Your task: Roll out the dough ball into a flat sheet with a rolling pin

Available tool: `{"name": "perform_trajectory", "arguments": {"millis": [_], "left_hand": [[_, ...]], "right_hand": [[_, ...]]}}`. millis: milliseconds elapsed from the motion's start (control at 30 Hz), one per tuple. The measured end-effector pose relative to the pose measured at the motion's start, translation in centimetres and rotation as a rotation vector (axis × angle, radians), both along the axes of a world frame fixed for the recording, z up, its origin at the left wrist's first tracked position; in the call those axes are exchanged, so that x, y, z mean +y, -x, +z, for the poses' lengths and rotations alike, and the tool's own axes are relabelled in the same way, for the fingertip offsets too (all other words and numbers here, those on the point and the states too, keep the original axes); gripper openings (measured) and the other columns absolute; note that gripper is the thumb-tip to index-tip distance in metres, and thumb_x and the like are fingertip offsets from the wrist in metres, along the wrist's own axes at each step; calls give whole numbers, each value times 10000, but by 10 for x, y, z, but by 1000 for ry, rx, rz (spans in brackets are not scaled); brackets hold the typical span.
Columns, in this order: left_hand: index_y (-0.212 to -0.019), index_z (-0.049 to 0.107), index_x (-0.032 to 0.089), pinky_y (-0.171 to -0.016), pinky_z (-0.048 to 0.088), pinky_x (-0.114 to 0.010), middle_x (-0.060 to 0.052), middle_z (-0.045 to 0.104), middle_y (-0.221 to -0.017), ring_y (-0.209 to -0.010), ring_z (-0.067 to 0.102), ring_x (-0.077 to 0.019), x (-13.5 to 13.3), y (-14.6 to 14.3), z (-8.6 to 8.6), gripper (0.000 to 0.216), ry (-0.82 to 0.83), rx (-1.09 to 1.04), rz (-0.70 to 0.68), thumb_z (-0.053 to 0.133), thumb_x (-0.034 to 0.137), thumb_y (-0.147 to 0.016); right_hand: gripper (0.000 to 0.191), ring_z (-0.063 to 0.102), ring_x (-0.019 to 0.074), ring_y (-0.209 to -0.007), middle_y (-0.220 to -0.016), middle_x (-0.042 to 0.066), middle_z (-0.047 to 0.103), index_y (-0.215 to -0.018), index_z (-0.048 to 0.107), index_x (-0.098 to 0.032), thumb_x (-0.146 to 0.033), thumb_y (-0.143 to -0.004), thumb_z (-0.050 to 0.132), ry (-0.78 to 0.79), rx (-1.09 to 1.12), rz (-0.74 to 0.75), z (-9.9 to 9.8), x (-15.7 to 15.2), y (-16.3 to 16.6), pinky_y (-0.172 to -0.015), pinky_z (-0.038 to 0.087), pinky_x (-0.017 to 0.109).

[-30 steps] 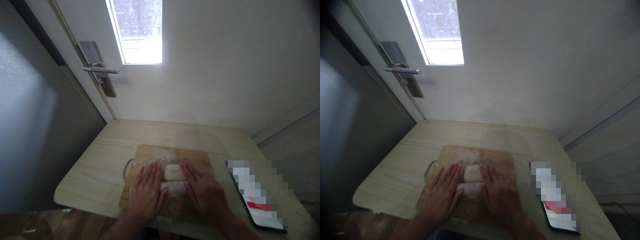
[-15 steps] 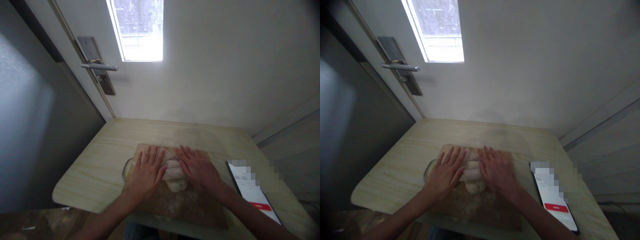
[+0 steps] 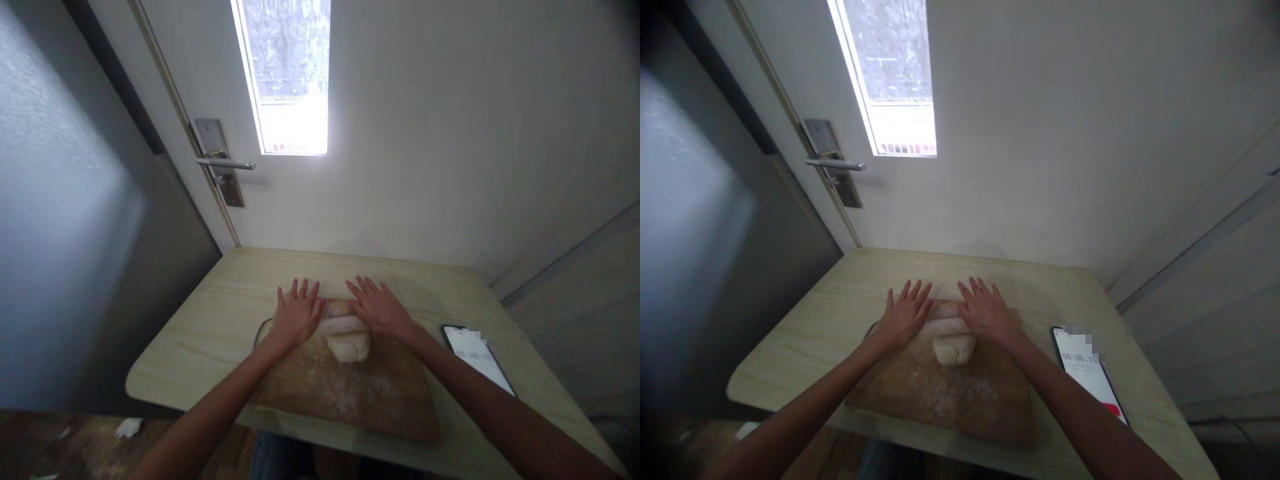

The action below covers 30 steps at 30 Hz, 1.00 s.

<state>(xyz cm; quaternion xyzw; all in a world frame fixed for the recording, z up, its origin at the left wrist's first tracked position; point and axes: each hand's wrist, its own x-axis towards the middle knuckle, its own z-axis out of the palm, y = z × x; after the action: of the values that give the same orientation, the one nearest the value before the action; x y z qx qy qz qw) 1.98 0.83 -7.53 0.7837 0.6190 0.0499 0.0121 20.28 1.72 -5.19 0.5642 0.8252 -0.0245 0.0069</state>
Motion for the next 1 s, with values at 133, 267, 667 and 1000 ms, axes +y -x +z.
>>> {"name": "perform_trajectory", "arguments": {"millis": [133, 267, 667, 1000], "left_hand": [[-1251, 299, 236, -922, 154, -551, -82, 305, -1315, -1222, 185, -277, 2, 1, 0, 542, -2, 6, 30, 31, 457, -835], [-1221, 355, 232, -948, 117, -535, -68, 346, -1294, -1222, 195, -263, -19, 0, 1, 501, -146, 33, -22, 89, 432, -847], [-1181, 416, 167, -976, 159, -484, -76, 424, -1238, -1178, 302, -244, -94, -4, 6, 447, -282, 73, -73, 259, 386, -824], [-1164, 436, 131, -970, 200, -436, -86, 443, -1220, -1150, 347, -241, -110, -3, -3, 466, -328, 71, -148, 309, 397, -803]], "right_hand": [[469, 203, 220, -1214, -1323, 103, 281, -1264, 305, -178, -325, -826, 221, -58, 8, -43, 1, -5, 3, -957, 164, 433], [456, 216, 216, -1210, -1304, 87, 325, -1239, 351, -170, -321, -826, 230, -158, 20, -42, -4, -25, 1, -961, 162, 413], [416, 367, 193, -1120, -1210, 45, 459, -1215, 384, -173, -274, -835, 248, -285, 122, -21, -21, -99, -6, -933, 248, 385], [453, 382, 159, -1108, -1225, 53, 443, -1248, 316, -125, -281, -823, 305, -345, 183, 29, -39, -119, -15, -903, 313, 306]]}}
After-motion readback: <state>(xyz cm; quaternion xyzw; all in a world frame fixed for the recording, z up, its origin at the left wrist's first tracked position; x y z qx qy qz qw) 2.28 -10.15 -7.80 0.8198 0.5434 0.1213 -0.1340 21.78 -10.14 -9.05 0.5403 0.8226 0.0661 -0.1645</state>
